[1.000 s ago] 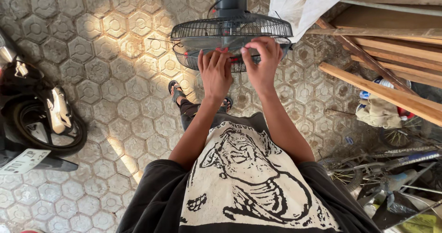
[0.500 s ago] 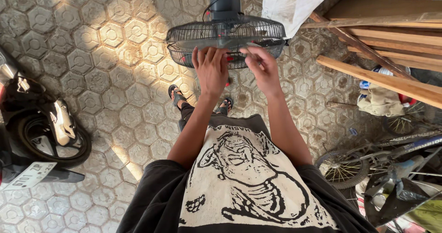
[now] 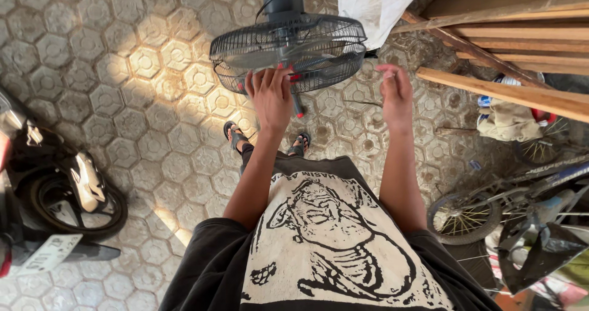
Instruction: The person moves a standing electric fan from indoors to an outdoor area, then removes the front grille and the fan blade. The person then retrieves a plastic container and a cloth, fills the container with water from a tap, and wets the cloth.
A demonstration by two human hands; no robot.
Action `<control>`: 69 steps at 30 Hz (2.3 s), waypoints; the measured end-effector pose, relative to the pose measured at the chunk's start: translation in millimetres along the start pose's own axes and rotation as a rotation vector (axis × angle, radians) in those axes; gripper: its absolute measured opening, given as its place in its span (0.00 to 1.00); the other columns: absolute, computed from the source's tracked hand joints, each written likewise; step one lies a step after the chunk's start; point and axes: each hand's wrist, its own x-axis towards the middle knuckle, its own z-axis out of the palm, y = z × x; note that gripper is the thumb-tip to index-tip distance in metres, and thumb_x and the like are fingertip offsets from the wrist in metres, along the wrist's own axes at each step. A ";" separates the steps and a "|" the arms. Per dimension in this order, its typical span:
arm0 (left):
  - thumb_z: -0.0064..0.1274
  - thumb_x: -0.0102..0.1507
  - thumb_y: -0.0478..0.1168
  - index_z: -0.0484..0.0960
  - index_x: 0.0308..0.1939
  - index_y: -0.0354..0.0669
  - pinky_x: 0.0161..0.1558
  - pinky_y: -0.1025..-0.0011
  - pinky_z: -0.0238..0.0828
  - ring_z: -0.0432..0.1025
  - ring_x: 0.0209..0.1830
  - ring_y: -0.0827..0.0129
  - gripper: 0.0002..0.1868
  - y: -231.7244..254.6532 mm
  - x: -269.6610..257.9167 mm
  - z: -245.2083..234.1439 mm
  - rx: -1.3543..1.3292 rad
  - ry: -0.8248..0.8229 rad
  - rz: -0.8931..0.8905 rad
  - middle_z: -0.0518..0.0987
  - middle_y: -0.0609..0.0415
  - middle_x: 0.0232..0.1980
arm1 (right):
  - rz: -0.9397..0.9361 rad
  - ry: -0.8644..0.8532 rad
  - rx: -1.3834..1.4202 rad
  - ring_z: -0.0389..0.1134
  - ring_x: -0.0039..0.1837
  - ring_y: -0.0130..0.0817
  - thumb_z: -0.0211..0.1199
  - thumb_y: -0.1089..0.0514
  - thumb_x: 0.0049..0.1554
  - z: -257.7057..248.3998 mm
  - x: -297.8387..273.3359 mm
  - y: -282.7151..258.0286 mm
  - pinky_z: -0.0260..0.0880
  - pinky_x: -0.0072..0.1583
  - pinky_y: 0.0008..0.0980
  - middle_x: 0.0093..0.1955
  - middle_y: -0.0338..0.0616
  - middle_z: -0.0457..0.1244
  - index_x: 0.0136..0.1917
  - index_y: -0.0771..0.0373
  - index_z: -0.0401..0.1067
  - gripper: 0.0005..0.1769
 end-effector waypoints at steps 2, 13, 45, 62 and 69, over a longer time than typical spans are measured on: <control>0.51 0.69 0.37 0.80 0.47 0.50 0.74 0.47 0.49 0.70 0.57 0.58 0.05 -2.6 1.0 5.1 -0.004 -0.003 -0.012 0.79 0.57 0.47 | -0.112 0.031 -0.008 0.52 0.43 0.24 0.49 0.53 0.73 -14.6 7.5 20.7 0.52 0.45 0.31 0.40 0.33 0.53 0.66 0.61 0.69 0.14; 0.50 0.72 0.39 0.81 0.47 0.50 0.72 0.47 0.46 0.70 0.55 0.58 0.04 -8.4 -13.7 -3.3 0.019 -0.049 -0.015 0.79 0.57 0.45 | 0.237 0.267 -0.616 0.22 0.85 0.60 0.60 0.49 0.65 -63.8 -10.1 46.4 0.36 0.79 0.64 0.86 0.53 0.17 0.84 0.42 0.49 0.39; 0.56 0.63 0.40 0.80 0.54 0.55 0.72 0.41 0.41 0.69 0.63 0.61 0.14 9.9 -13.3 -6.1 0.023 -0.217 0.088 0.76 0.56 0.55 | -0.487 -0.158 -0.370 0.62 0.69 0.47 0.71 0.68 0.55 76.7 -10.5 1.8 0.66 0.67 0.43 0.65 0.46 0.58 0.64 0.51 0.72 0.25; 0.55 0.61 0.53 0.62 0.73 0.41 0.74 0.40 0.38 0.56 0.74 0.38 0.39 107.1 -11.8 142.0 0.333 -0.555 0.262 0.61 0.36 0.73 | -0.133 -0.018 0.041 0.68 0.56 0.30 0.60 0.67 0.63 2.6 14.2 127.0 0.68 0.59 0.32 0.63 0.42 0.64 0.73 0.55 0.63 0.26; 0.54 0.64 0.52 0.70 0.72 0.46 0.78 0.42 0.30 0.54 0.80 0.44 0.34 137.2 -10.8 210.5 0.548 -0.508 0.178 0.63 0.41 0.76 | -0.014 -0.275 0.042 0.69 0.49 0.29 0.60 0.63 0.63 -35.5 90.7 160.1 0.69 0.52 0.31 0.60 0.43 0.65 0.72 0.55 0.64 0.24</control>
